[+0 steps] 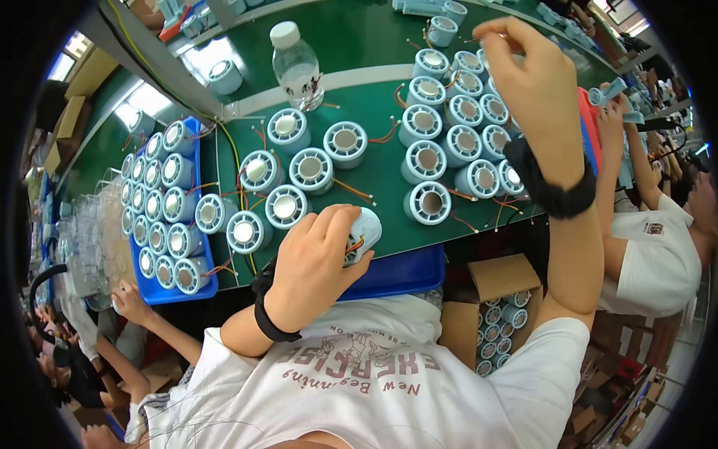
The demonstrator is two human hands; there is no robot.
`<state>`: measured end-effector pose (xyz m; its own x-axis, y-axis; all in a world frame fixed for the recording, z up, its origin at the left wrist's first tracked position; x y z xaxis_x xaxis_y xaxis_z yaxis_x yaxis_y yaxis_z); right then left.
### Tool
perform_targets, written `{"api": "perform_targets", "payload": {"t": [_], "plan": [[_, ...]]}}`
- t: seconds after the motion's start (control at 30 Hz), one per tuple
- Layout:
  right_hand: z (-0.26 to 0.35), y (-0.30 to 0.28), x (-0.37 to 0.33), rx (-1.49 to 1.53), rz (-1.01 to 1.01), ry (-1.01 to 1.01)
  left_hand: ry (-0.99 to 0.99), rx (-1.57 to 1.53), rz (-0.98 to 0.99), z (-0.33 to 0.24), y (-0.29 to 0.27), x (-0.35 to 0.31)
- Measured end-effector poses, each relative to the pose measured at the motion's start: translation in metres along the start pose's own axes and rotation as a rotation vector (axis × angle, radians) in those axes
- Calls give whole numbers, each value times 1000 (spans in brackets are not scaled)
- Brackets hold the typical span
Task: The person picks up a component from the table, wipes it with a cloth, and places it into a cardboard box, repeating this process for several more components.
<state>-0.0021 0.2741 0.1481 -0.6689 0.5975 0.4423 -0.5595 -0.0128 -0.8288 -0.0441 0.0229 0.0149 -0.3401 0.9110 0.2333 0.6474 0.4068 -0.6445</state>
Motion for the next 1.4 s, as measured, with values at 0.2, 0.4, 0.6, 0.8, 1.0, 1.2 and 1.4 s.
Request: {"api": "perform_targets", "payload": {"t": [0.2, 0.4, 0.6, 0.8, 1.0, 1.2, 1.4], "plan": [[-105, 47, 127, -316, 207, 77, -79, 280, 40, 9, 16, 19], [-300, 123, 229, -942, 504, 202, 24, 421, -22, -6, 14, 23], [-348, 163, 220, -686, 486, 333, 56, -60, -56, -27, -27, 20], [-358, 161, 214, -768, 560, 97, 115, -177, -143, -29, -41, 22], [-397, 50, 205, -721, 157, 311, 336, 0, -387, -86, -82, 51], [-270, -59, 84, -445, -43, 471, 206, 359, -369, -143, -104, 205], [-129, -160, -81, 50, -122, 498, 733, 728, -242, -150, -55, 237]]}}
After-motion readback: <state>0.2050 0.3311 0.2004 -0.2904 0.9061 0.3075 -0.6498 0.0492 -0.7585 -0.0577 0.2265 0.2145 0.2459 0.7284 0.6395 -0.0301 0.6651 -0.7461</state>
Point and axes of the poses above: each hand's wrist, its own x-axis towards the middle knuckle, its own y-axis out of the palm, z = x × y, the point moved 8 cm from there along x, towards the middle knuckle, and after that the axes turned 12 degrees about -x, right-handed, at the moved point
